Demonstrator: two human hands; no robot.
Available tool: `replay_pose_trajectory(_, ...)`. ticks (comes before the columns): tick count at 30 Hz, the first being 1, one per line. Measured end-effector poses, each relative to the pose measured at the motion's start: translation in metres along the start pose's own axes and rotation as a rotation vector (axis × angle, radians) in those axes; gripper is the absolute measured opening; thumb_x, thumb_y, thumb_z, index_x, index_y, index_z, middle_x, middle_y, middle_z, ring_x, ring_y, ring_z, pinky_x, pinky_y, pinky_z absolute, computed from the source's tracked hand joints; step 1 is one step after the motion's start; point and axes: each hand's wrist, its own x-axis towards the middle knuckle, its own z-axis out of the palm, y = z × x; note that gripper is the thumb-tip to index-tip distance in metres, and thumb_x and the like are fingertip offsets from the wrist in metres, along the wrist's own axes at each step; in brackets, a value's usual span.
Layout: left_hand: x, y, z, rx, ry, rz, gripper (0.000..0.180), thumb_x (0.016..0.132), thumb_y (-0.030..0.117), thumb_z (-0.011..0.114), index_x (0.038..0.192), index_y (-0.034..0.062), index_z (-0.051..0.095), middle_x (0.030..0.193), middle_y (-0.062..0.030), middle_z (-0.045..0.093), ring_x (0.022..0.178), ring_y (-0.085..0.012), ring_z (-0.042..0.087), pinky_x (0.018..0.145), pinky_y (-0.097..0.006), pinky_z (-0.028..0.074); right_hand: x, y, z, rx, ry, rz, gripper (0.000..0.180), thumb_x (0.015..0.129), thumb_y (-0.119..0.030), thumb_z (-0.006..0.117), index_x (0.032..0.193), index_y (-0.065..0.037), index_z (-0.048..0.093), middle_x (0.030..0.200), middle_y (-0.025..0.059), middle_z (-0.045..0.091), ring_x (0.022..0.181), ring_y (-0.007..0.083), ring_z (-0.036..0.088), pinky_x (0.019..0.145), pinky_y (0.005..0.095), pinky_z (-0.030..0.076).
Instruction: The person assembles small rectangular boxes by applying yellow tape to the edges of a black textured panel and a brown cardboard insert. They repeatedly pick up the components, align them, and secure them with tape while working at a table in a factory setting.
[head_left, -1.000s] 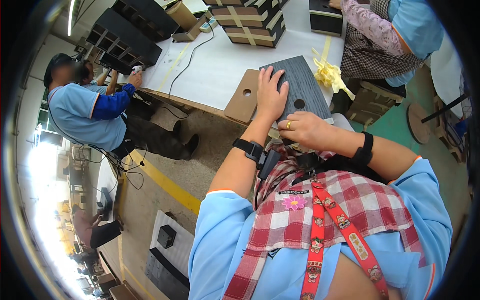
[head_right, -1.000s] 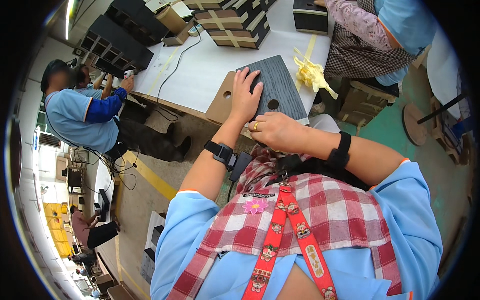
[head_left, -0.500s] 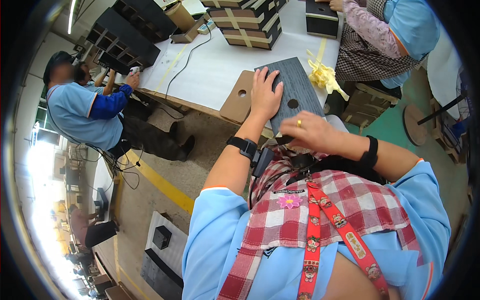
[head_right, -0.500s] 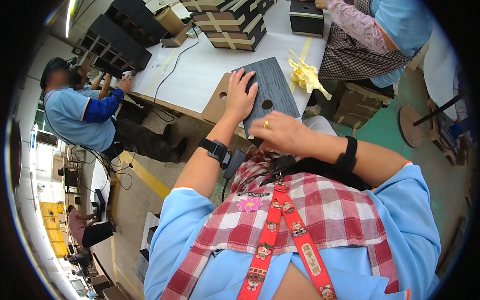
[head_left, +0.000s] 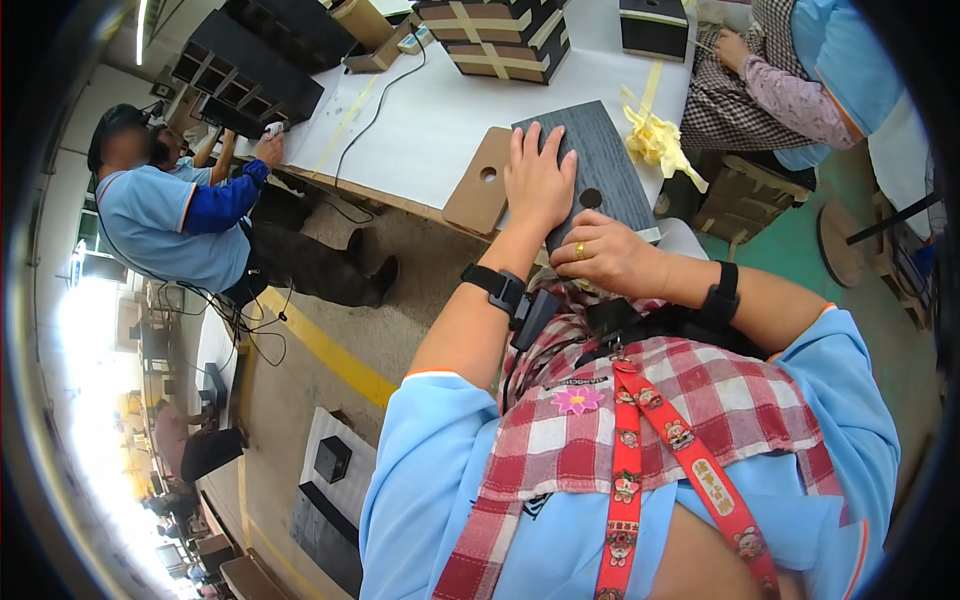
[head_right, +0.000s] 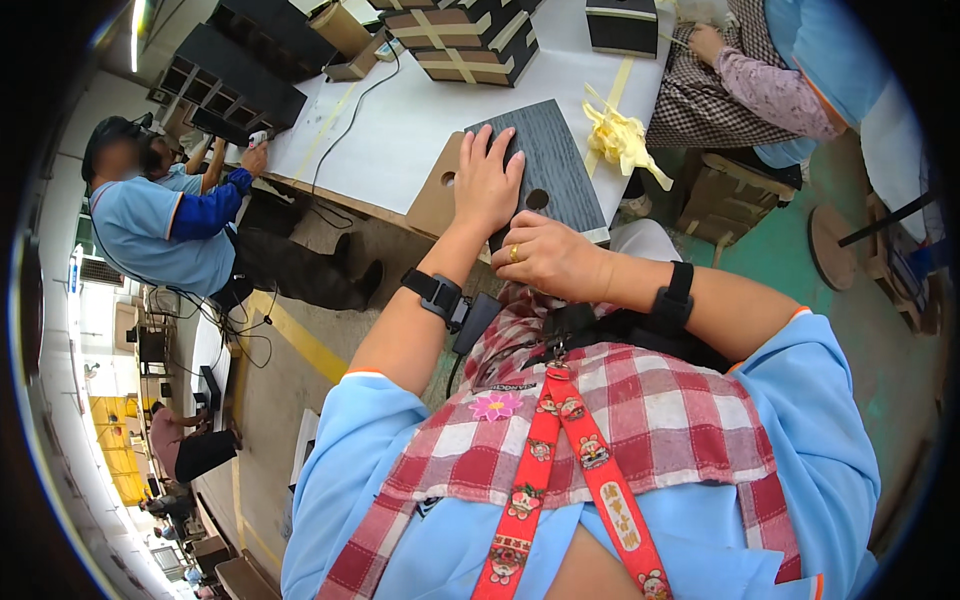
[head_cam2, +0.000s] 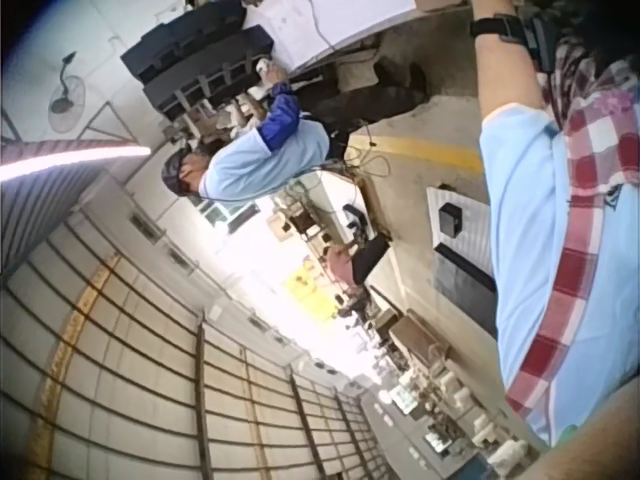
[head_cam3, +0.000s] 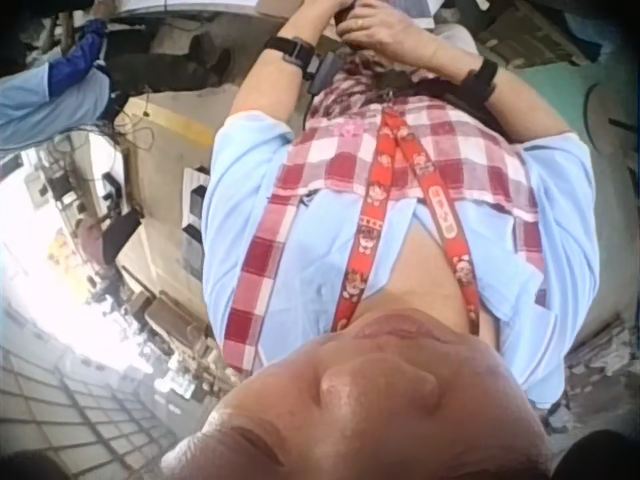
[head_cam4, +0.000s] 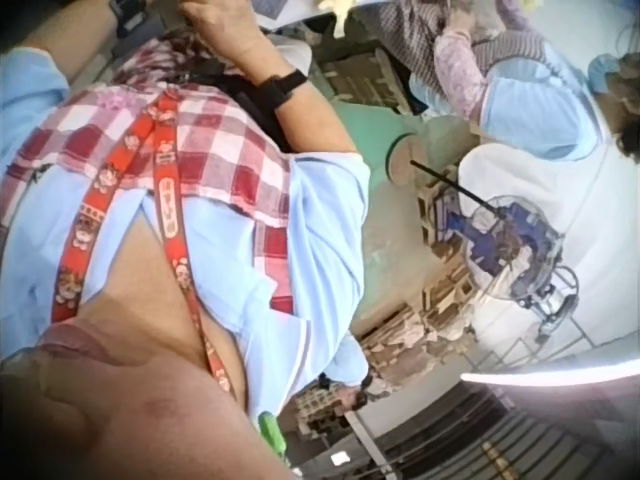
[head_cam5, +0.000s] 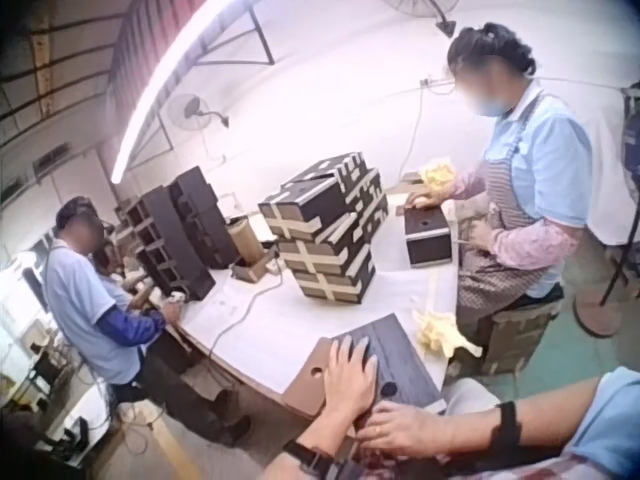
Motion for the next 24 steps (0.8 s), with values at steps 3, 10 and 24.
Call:
replay_pose_trajectory(3, -0.001, 0.000, -0.001, 0.023, -0.002, 0.010, 0.042, 0.089, 0.032, 0.050, 0.127, 0.0154, 0.050, 0.140, -0.0123, 0.037, 0.132, -0.0340, 0.027, 0.099, -0.048, 0.032, -0.004, -0.001, -0.001, -0.010, 0.000, -0.033, 0.016, 0.066, -0.012, 0.060, 0.078, -0.004, 0.064, 0.090, 0.0006, 0.063, 0.080, 0.0160, 0.056, 0.082, 0.0332, 0.041)
replay_pose_trajectory(10, 0.001, 0.003, -0.006, 0.045, -0.035, 0.003, 0.042, 0.089, 0.033, 0.049, 0.128, 0.0153, 0.049, 0.139, -0.0127, 0.037, 0.133, -0.0339, 0.026, 0.099, -0.049, 0.032, -0.020, -0.009, -0.029, 0.086, 0.003, 0.053, 0.013, 0.069, -0.013, 0.061, 0.079, -0.006, 0.064, 0.089, 0.0001, 0.064, 0.079, 0.0164, 0.057, 0.080, 0.0329, 0.042)
replay_pose_trajectory(24, 0.003, 0.003, -0.007, 0.065, -0.089, -0.016, 0.044, 0.091, 0.034, 0.045, 0.131, 0.0156, 0.045, 0.142, -0.0117, 0.034, 0.135, -0.0318, 0.022, 0.101, -0.049, 0.030, -0.066, -0.059, -0.144, 0.266, 0.175, 0.601, 0.010, 0.070, 0.001, 0.070, 0.078, -0.005, 0.067, 0.083, 0.0034, 0.069, 0.072, 0.0158, 0.061, 0.070, 0.0274, 0.045)
